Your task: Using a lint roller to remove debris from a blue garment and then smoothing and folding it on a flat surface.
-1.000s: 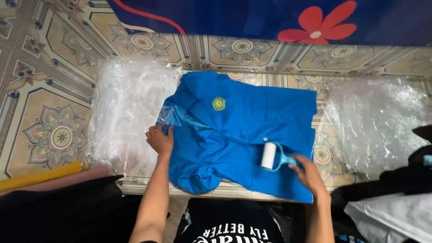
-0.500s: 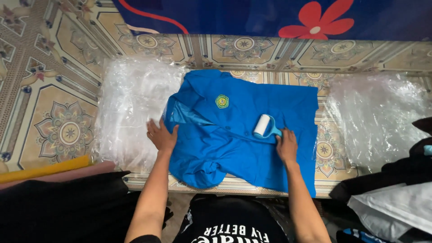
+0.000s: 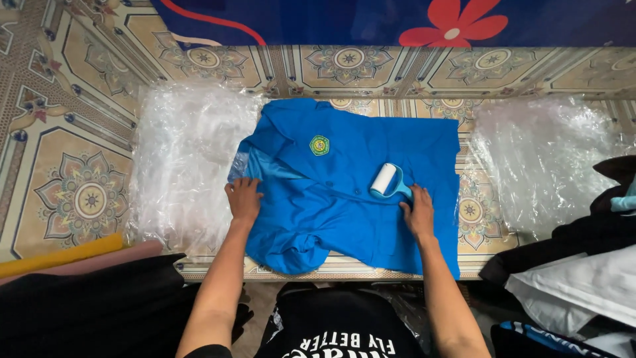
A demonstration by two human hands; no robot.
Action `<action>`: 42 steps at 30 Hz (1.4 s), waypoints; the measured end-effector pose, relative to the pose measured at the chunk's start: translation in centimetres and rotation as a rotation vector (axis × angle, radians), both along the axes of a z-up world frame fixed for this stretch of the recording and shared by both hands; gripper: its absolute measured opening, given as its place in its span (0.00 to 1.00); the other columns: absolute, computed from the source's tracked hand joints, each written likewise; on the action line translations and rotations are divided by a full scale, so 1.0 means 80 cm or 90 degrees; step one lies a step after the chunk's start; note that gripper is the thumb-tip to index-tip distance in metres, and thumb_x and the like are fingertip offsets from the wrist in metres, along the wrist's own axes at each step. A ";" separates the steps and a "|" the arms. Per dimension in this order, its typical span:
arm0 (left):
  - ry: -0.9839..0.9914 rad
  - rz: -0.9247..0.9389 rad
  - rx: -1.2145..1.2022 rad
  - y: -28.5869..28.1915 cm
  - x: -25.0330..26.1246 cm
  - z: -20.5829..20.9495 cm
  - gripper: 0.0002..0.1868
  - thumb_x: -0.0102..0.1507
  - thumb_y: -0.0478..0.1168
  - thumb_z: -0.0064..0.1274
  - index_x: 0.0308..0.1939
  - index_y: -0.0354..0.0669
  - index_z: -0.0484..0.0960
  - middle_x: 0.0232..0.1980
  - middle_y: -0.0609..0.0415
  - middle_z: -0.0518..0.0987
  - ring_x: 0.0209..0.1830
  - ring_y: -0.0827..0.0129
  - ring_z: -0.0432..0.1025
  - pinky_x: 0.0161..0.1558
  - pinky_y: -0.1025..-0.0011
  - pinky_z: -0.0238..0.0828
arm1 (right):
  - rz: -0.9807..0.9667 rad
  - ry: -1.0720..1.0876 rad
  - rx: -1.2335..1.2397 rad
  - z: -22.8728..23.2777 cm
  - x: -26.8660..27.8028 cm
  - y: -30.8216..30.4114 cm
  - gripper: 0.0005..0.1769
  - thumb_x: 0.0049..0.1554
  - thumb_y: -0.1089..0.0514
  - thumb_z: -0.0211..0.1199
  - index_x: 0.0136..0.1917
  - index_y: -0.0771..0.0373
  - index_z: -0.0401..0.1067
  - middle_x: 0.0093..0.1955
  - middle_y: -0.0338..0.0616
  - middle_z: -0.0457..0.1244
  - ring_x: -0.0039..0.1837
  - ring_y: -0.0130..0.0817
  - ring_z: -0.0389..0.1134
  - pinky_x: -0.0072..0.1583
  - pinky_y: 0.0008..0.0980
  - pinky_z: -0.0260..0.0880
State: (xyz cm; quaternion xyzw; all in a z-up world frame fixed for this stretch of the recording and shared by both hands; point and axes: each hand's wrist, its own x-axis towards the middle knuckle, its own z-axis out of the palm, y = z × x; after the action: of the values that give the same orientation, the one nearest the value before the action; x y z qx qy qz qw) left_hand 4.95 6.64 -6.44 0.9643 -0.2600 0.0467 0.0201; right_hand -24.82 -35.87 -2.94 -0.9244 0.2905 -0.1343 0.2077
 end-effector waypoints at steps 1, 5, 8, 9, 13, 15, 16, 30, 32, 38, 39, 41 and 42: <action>0.001 0.002 0.001 0.000 0.000 0.005 0.22 0.58 0.50 0.65 0.55 0.61 0.79 0.52 0.59 0.76 0.61 0.62 0.66 0.65 0.50 0.53 | 0.002 0.001 0.001 0.002 -0.001 0.002 0.29 0.57 0.51 0.69 0.70 0.51 0.65 0.73 0.49 0.61 0.76 0.60 0.57 0.70 0.60 0.64; -0.058 0.008 -0.033 0.008 0.004 0.042 0.13 0.58 0.41 0.57 0.46 0.61 0.83 0.44 0.61 0.80 0.55 0.65 0.69 0.65 0.48 0.51 | 0.006 0.007 -0.038 0.002 -0.003 0.002 0.27 0.59 0.51 0.67 0.70 0.53 0.65 0.71 0.50 0.62 0.76 0.58 0.59 0.70 0.57 0.65; -0.084 0.019 -0.062 0.021 -0.009 0.098 0.08 0.56 0.43 0.54 0.38 0.62 0.84 0.39 0.61 0.80 0.50 0.65 0.71 0.64 0.48 0.52 | 0.024 0.015 -0.041 -0.006 -0.021 0.001 0.23 0.62 0.52 0.62 0.69 0.54 0.65 0.69 0.51 0.63 0.75 0.58 0.60 0.71 0.54 0.65; -0.076 0.031 -0.076 0.022 -0.013 0.120 0.06 0.56 0.43 0.53 0.35 0.61 0.84 0.37 0.61 0.79 0.48 0.66 0.71 0.64 0.48 0.52 | 0.031 0.021 -0.032 -0.007 -0.027 -0.001 0.21 0.64 0.53 0.59 0.69 0.54 0.65 0.68 0.50 0.64 0.75 0.57 0.61 0.71 0.53 0.65; 0.032 0.081 0.068 0.021 -0.033 0.141 0.10 0.60 0.47 0.50 0.37 0.60 0.88 0.38 0.55 0.84 0.49 0.60 0.74 0.65 0.44 0.49 | 0.026 0.076 0.044 0.040 -0.056 0.011 0.23 0.64 0.56 0.58 0.71 0.56 0.65 0.64 0.57 0.66 0.74 0.59 0.61 0.71 0.55 0.65; 0.228 0.162 0.219 0.010 -0.031 0.142 0.15 0.63 0.47 0.47 0.44 0.62 0.90 0.53 0.54 0.85 0.61 0.56 0.72 0.69 0.43 0.42 | 0.008 0.138 0.079 0.029 -0.067 -0.010 0.23 0.61 0.51 0.63 0.70 0.46 0.69 0.58 0.53 0.70 0.66 0.58 0.69 0.65 0.53 0.70; 0.227 0.165 0.219 0.003 -0.034 0.138 0.15 0.63 0.47 0.47 0.44 0.62 0.90 0.53 0.54 0.85 0.61 0.56 0.72 0.69 0.43 0.42 | 0.011 0.137 0.079 0.052 -0.072 -0.012 0.23 0.61 0.51 0.63 0.70 0.46 0.69 0.58 0.53 0.70 0.66 0.58 0.69 0.65 0.53 0.70; 0.351 -0.248 0.010 -0.195 -0.153 0.085 0.41 0.68 0.69 0.37 0.82 0.70 0.47 0.87 0.49 0.35 0.85 0.44 0.28 0.78 0.38 0.24 | -0.154 0.176 -0.025 0.062 0.037 -0.087 0.24 0.59 0.49 0.63 0.65 0.62 0.73 0.45 0.72 0.70 0.53 0.70 0.73 0.53 0.62 0.73; 0.369 -0.238 0.020 -0.198 -0.157 0.109 0.42 0.67 0.71 0.37 0.82 0.70 0.47 0.87 0.49 0.34 0.85 0.44 0.27 0.78 0.39 0.22 | -0.159 0.240 -0.017 0.042 0.029 -0.109 0.23 0.56 0.46 0.63 0.58 0.62 0.78 0.43 0.69 0.71 0.52 0.68 0.74 0.50 0.60 0.75; 0.402 -0.210 0.090 -0.186 -0.185 0.122 0.43 0.64 0.74 0.37 0.81 0.79 0.43 0.86 0.50 0.26 0.84 0.43 0.21 0.78 0.40 0.17 | -0.143 0.361 -0.027 0.058 -0.011 -0.074 0.23 0.53 0.46 0.63 0.54 0.64 0.82 0.44 0.65 0.72 0.50 0.65 0.75 0.48 0.57 0.77; 0.405 -0.207 0.099 -0.185 -0.192 0.126 0.43 0.65 0.74 0.37 0.81 0.80 0.43 0.86 0.49 0.26 0.84 0.41 0.21 0.78 0.40 0.16 | -0.166 0.328 -0.047 0.061 -0.013 -0.073 0.22 0.56 0.48 0.62 0.55 0.65 0.80 0.42 0.65 0.71 0.48 0.66 0.75 0.47 0.56 0.77; 0.414 -0.205 0.114 -0.191 -0.187 0.123 0.44 0.63 0.75 0.37 0.81 0.79 0.44 0.85 0.47 0.26 0.83 0.39 0.21 0.77 0.37 0.17 | -0.160 0.262 -0.020 0.094 -0.006 -0.076 0.24 0.59 0.50 0.61 0.62 0.67 0.76 0.46 0.71 0.70 0.52 0.71 0.73 0.51 0.62 0.74; 0.423 -0.204 0.130 -0.193 -0.189 0.121 0.45 0.62 0.77 0.37 0.81 0.79 0.45 0.85 0.44 0.25 0.83 0.37 0.21 0.76 0.35 0.18 | -0.155 0.197 0.007 0.110 -0.009 -0.076 0.26 0.62 0.52 0.60 0.69 0.68 0.72 0.49 0.77 0.69 0.56 0.76 0.71 0.55 0.67 0.71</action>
State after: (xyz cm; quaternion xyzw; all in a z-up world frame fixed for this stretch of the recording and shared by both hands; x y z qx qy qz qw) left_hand -10.18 -8.81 3.21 0.8709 -0.3902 -0.2985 0.0144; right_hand -25.56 -41.97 5.84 -0.8908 0.4294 -0.0134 0.1476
